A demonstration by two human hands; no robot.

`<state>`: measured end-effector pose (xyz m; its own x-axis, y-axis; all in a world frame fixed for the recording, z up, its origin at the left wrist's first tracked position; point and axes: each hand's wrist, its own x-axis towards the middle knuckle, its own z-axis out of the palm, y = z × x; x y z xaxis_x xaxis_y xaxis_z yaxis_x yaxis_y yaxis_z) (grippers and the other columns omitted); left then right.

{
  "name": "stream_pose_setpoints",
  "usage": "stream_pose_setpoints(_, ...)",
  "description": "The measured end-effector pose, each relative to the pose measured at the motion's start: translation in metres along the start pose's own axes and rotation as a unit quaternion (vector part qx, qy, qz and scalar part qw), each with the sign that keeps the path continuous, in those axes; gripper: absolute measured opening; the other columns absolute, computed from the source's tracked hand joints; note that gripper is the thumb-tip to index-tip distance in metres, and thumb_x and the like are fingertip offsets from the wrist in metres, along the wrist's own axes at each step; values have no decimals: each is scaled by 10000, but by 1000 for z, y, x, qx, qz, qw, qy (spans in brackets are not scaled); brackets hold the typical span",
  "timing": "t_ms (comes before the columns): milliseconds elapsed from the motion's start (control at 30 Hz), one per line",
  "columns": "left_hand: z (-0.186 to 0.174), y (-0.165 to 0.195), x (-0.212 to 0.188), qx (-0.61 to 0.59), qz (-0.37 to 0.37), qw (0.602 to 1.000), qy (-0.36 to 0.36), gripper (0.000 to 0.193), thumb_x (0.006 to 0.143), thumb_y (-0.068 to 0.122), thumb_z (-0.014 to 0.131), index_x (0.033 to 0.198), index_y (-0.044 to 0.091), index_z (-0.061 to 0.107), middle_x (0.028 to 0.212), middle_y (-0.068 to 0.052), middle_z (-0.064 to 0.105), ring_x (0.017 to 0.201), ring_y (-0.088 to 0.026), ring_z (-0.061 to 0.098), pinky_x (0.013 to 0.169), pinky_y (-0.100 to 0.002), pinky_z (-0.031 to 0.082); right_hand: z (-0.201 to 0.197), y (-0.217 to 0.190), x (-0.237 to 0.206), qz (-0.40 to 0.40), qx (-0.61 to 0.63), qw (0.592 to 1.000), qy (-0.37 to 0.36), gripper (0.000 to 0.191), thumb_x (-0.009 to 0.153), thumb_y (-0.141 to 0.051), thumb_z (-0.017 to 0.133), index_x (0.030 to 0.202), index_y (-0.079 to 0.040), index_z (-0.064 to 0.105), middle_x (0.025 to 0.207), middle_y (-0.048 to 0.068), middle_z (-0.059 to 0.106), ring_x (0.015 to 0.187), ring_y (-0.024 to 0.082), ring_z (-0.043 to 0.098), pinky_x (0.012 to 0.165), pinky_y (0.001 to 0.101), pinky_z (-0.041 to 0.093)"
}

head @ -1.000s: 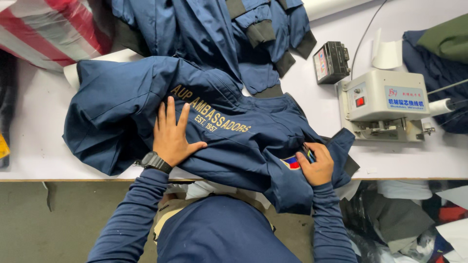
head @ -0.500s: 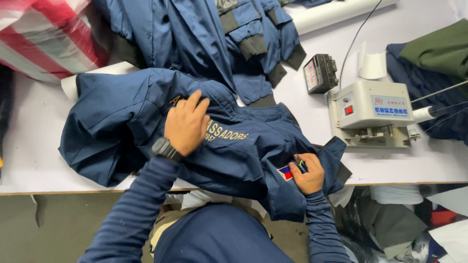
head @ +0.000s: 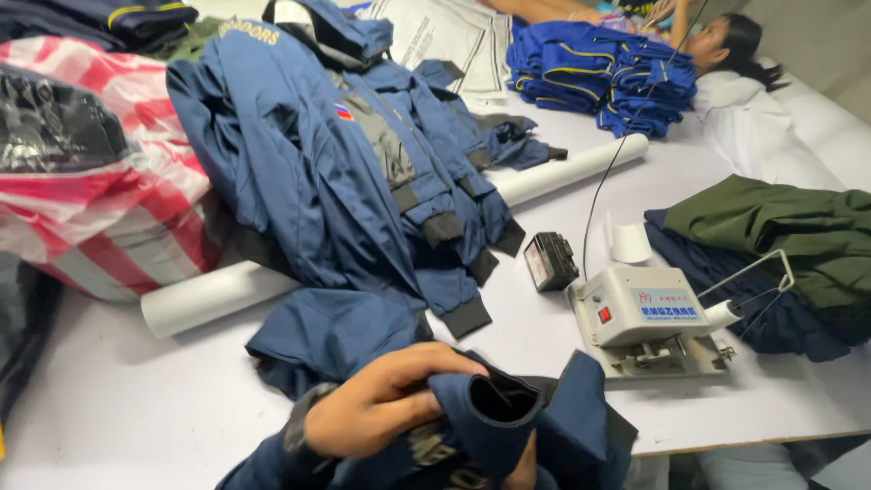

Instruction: The person trims excess fabric and threads from the interior labels of a blue jacket using a small cutting tool. They repeatedly open the jacket, locate the label, and carefully cut around the edges to remove loose material.

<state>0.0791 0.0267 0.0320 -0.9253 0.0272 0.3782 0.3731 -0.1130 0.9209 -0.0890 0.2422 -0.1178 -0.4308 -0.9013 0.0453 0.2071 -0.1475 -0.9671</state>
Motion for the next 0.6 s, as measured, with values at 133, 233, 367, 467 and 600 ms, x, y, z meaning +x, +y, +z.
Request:
stream_pose_setpoints(133, -23, 37, -22, 52, 119, 982, 140, 982, 842, 502, 810, 1544, -2, 345, 1531, -110, 455, 1397, -259, 462, 1181, -391, 366, 10, -55, 38, 8, 54, 994, -90, 272, 1052, -136, 697, 1163, 89, 594, 1068, 189, 673, 926, 260, 673, 867, 380, 531)
stream_pose_setpoints(233, -44, 2, -19, 170, 204, 960, 95, 1172, 807, 599, 797, 1589, 19, 145, 1639, -100, 291, 1483, -255, 273, 1195, -373, 214, 27, -109, 91, -71, 88, 990, -85, 285, 1103, -144, 679, 1165, 114, 573, 1052, 201, 668, 902, 254, 670, 865, 382, 529)
stream_pose_setpoints(367, -56, -107, 13, 40, -6, 998, 49, 646, 808, 341, 871, 1325, -5, 696, 1311, -168, 739, 1246, -290, 676, 1112, -424, 534, 87, -149, 185, -105, 88, 988, -69, 337, 1065, -151, 662, 1255, 99, 541, 1123, 186, 650, 905, 186, 685, 876, 350, 542)
stream_pose_setpoints(467, -38, -178, 10, -6, -41, 983, 177, 431, 881, 181, 750, 1271, 0, 723, 1328, -134, 731, 1232, -231, 664, 1087, -379, 503, 83, -186, 213, -16, 12, 994, -106, 522, 937, -217, 685, 1390, -24, 513, 1275, 170, 665, 659, 50, 523, 644, 272, 470)
stream_pose_setpoints(600, 0, -216, -28, -78, -109, 956, 259, 448, 897, 197, 696, 1306, 15, 674, 1388, -131, 665, 1280, -228, 600, 1109, -385, 437, -13, -218, 196, -54, 43, 997, -33, 574, 964, -407, 645, 1402, -53, 535, 1358, 164, 642, 473, 18, 370, 516, 227, 409)
